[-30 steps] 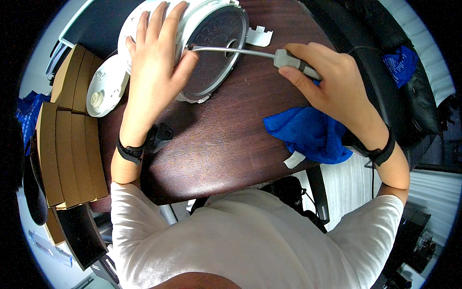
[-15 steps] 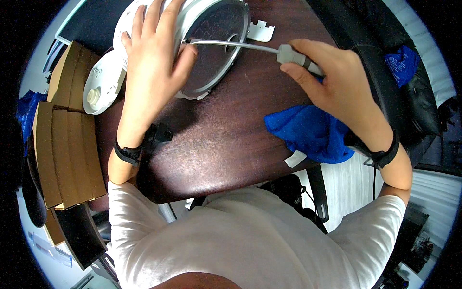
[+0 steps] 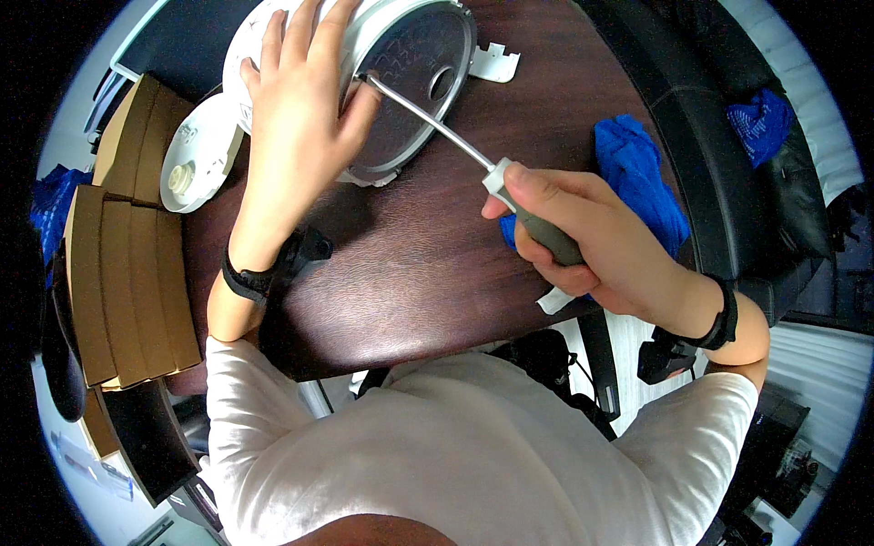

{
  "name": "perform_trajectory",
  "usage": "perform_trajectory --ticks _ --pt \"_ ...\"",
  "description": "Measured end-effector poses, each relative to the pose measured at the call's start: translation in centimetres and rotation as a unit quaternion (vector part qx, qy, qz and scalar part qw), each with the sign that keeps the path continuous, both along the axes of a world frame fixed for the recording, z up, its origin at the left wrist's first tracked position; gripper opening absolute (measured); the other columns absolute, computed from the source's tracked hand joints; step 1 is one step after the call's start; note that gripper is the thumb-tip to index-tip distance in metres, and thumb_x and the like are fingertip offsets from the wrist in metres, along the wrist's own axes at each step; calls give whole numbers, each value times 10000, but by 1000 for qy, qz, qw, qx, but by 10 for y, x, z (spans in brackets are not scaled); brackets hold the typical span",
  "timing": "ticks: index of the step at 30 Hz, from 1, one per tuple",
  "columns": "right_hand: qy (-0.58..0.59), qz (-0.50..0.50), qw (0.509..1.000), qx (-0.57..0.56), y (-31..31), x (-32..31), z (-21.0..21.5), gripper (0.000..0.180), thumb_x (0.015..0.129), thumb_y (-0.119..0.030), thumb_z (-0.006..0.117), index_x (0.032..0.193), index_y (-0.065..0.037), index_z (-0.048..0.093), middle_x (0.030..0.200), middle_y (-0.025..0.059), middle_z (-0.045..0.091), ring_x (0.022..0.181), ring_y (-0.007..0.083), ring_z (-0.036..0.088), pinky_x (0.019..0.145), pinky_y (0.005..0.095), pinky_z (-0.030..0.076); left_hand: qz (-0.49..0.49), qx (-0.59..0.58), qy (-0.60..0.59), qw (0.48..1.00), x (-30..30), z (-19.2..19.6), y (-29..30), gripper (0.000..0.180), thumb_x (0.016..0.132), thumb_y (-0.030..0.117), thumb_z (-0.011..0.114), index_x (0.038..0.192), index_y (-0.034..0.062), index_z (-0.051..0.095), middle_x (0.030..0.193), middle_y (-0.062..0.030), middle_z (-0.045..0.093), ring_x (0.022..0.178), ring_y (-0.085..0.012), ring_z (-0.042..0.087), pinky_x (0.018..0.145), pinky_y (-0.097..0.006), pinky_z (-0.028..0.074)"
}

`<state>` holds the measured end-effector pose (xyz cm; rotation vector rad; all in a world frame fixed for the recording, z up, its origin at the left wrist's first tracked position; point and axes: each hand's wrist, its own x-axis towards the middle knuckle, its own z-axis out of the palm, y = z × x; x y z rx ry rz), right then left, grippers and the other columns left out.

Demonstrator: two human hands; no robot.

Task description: The person assembles a white plastic appliance on a wooden table. They use a screwdriver to tighten screws on the lid and body, and use their hands to align and snap plastic components into place. A blue cloth is used to wipe the surface of the appliance during the process.

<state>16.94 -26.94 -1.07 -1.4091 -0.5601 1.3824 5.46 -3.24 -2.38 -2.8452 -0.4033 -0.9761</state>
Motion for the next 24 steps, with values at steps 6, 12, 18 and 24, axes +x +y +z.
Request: perform_trajectory --ticks 6,12,18,24 --pt "-472 3 877 87 -4 30 -11 363 1029 -343 594 1080 2 695 711 9 581 539 76 485 464 234 360 -11 6 12 1000 -1 0 4 731 808 148 670 1460 -21 387 1463 -339 365 1375 -577 305 1076 -720 260" --pt "-765 -2 610 207 -2 44 -9 338 907 -264 753 1097 8 688 819 119 681 630 224 659 541 305 492 -4 -14 27 1000 -2 2 3 743 808 160 668 1468 -20 375 1480 -351 340 1385 -583 287 1071 -739 250" --pt "-794 3 577 192 6 48 -7 356 891 -274 765 1101 1 681 816 131 669 615 244 656 523 290 489 -4 -6 23 1000 -3 0 3 749 800 160 668 1466 -17 376 1483 -350 334 1391 -582 279 1075 -738 248" --pt "-797 -2 572 193 7 50 -6 359 896 -287 759 1100 -1 684 817 126 670 619 247 658 529 297 494 -2 -8 28 1000 -3 2 1 749 795 157 666 1464 -19 377 1475 -346 344 1386 -578 286 1083 -731 244"
